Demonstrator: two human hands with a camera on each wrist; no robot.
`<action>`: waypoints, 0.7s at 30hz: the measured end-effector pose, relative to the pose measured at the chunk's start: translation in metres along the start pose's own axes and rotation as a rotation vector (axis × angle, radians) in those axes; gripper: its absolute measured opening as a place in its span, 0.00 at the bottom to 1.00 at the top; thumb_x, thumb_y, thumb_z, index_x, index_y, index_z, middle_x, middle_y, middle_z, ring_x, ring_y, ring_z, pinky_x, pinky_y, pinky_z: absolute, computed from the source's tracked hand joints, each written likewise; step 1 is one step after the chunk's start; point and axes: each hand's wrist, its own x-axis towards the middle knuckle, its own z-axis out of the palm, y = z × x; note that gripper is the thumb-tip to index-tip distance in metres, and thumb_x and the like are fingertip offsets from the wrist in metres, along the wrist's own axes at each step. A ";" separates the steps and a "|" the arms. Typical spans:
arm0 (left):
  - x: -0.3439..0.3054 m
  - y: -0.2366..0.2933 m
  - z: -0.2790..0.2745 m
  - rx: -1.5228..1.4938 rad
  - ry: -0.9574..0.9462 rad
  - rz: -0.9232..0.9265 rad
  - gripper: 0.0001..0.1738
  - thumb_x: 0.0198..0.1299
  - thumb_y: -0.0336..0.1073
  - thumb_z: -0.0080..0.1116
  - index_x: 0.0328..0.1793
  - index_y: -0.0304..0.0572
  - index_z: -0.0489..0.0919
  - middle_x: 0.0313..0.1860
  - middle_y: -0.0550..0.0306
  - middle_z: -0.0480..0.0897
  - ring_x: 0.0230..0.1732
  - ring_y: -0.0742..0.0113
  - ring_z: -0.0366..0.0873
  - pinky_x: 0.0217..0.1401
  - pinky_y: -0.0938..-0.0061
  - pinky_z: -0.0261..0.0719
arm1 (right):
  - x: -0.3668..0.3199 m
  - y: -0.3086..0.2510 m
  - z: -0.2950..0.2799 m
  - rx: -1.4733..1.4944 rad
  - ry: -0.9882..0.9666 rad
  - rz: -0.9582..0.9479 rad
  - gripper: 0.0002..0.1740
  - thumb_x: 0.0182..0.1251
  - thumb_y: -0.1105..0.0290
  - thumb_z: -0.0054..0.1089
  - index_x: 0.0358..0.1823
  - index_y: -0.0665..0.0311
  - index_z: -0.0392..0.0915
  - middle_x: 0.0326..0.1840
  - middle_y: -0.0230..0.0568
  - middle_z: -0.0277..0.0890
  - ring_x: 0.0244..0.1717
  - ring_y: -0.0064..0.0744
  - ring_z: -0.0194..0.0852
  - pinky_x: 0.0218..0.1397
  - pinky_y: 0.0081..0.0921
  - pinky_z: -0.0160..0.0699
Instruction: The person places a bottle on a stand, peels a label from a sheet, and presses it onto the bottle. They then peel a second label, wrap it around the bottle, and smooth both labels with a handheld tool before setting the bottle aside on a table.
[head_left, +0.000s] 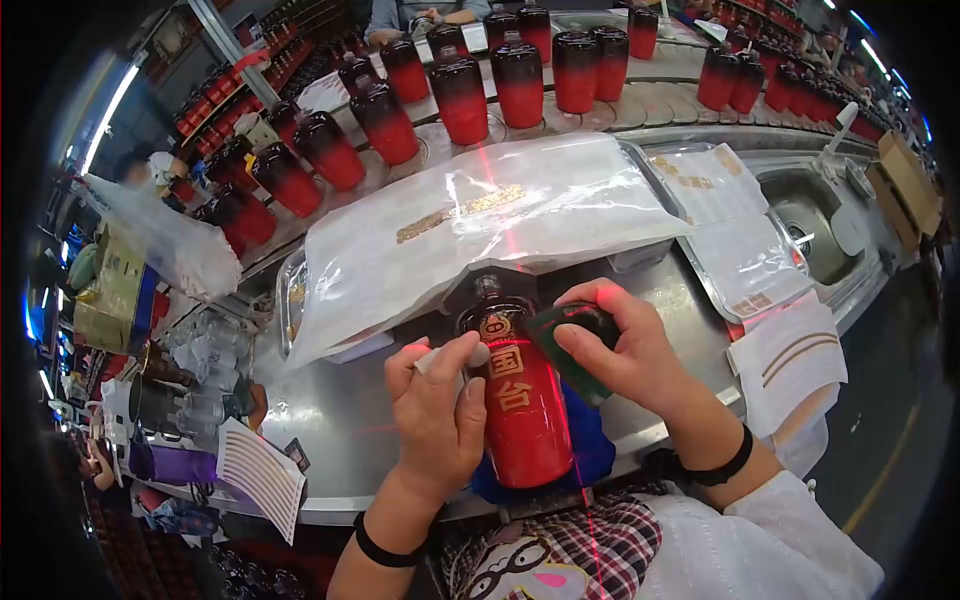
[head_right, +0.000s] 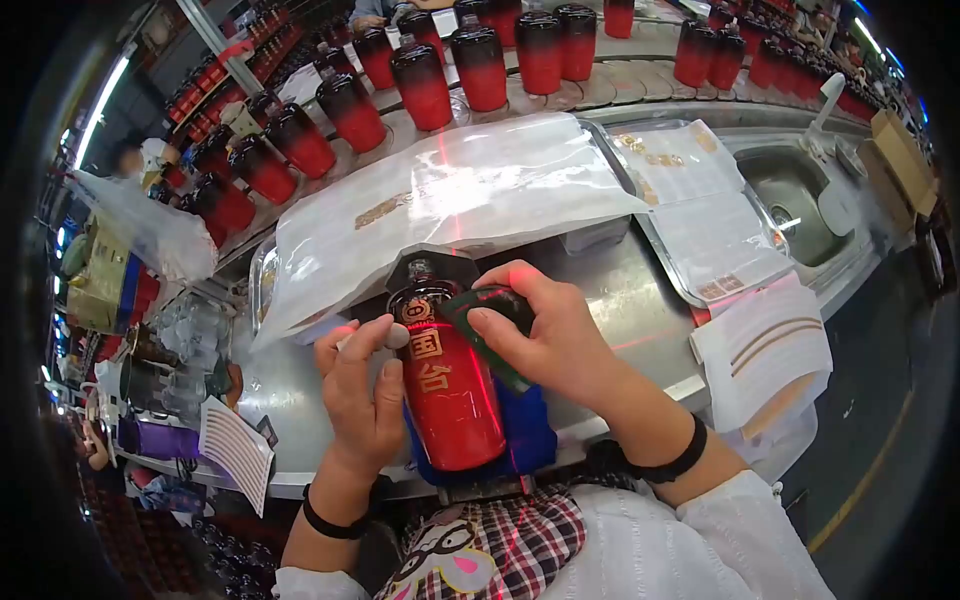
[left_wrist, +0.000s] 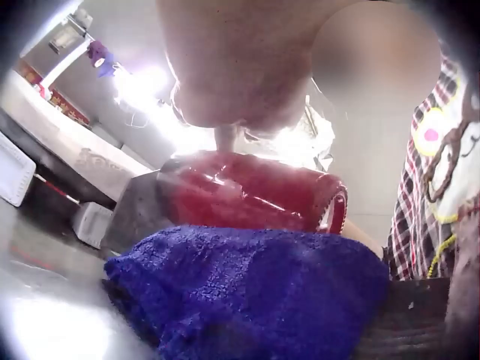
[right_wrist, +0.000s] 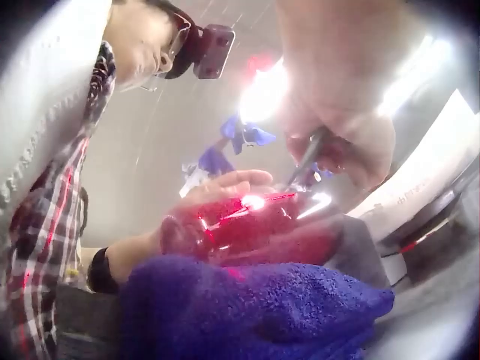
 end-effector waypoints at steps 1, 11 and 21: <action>0.001 0.001 -0.001 -0.006 -0.004 -0.018 0.23 0.59 0.27 0.60 0.63 0.40 0.78 0.47 0.54 0.84 0.52 0.51 0.70 0.66 0.56 0.67 | 0.000 0.001 0.001 0.021 -0.008 0.029 0.14 0.66 0.70 0.65 0.50 0.67 0.75 0.31 0.36 0.81 0.31 0.19 0.78 0.35 0.21 0.78; 0.027 0.019 0.015 0.144 -0.116 0.143 0.27 0.51 0.27 0.63 0.61 0.42 0.79 0.47 0.55 0.83 0.53 0.52 0.69 0.66 0.53 0.66 | -0.001 0.007 0.005 -0.023 0.006 0.045 0.15 0.66 0.67 0.66 0.50 0.67 0.75 0.32 0.38 0.81 0.32 0.20 0.78 0.35 0.22 0.77; -0.011 0.019 -0.001 0.041 0.005 -0.093 0.21 0.59 0.25 0.58 0.61 0.37 0.79 0.50 0.54 0.85 0.51 0.53 0.70 0.66 0.59 0.66 | 0.020 -0.014 0.001 -0.118 -0.092 -0.104 0.11 0.63 0.69 0.66 0.44 0.64 0.78 0.31 0.41 0.79 0.31 0.27 0.79 0.36 0.26 0.77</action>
